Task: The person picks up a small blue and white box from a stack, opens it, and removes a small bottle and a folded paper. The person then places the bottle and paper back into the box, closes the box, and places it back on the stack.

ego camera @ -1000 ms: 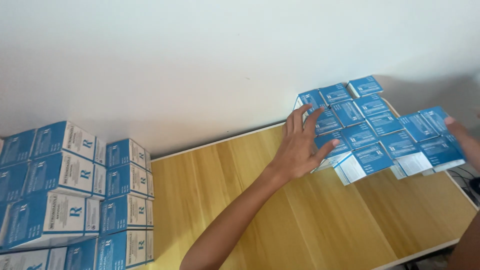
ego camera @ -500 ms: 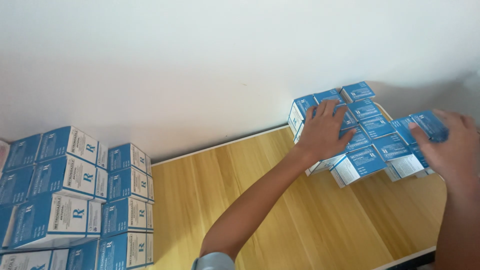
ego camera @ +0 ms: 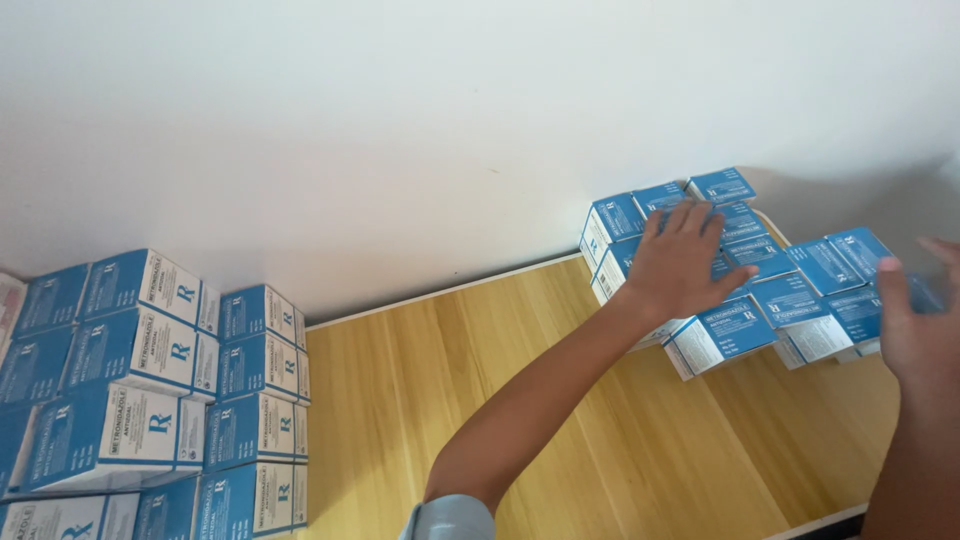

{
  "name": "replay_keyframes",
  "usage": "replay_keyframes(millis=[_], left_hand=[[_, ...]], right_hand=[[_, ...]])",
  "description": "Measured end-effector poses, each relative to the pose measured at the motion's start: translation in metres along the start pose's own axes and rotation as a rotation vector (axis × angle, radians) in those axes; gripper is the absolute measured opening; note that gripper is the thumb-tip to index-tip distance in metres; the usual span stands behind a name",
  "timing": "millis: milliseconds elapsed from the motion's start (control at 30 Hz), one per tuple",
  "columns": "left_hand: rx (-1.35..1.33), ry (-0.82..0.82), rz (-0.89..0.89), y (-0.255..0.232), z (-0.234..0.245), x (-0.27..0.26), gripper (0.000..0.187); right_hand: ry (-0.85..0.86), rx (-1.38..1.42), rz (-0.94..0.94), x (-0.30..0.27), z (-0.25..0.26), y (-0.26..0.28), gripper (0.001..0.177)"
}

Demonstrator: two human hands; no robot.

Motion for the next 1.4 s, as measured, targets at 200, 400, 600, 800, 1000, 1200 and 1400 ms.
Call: replay_keyframes(millis=[200,400,600,800,1000,1200,1400], left_hand=[[-0.072,-0.007,-0.048,-0.024,-0.026,0.012,0.09],[0.186,0.164,-0.024,-0.051,-0.022,0.002,0.133],[0.184,0.184,-0.038,-0.04,-0.042,0.007,0.136],[0.197,0.241,-0.013,-0.047,-0.028,0.006,0.131],[0.191,0.161,-0.038,-0.042,-0.038,0.008,0.132],[0.231,0.18,-0.042,-0.046,-0.031,0.005,0.133],[0.218,0.142,-0.046,-0.046,-0.031,0.004,0.13]], right_hand=[[-0.152,0.461,-0.097,-0.041,-0.02,-0.041,0.035],[-0.187,0.875,-0.12,-0.048,-0.049,-0.092,0.048],[-0.214,0.904,-0.208,-0.044,-0.063,-0.066,0.066],[-0.249,0.974,-0.149,-0.037,-0.082,-0.085,0.058],[-0.281,0.876,-0.25,-0.015,-0.109,-0.1,0.047],[-0.262,0.971,-0.126,0.008,-0.117,-0.101,0.034],[-0.219,0.905,-0.052,0.018,-0.156,-0.138,0.037]])
Point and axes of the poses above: each hand's wrist, its own x-axis towards the middle knuckle, its own z-axis out of the back of the hand, y = z × x, the point moved 6 cm from there along x, towards the middle knuckle, and after that the axes turned 10 degrees about -x, right-handed, at the moved point
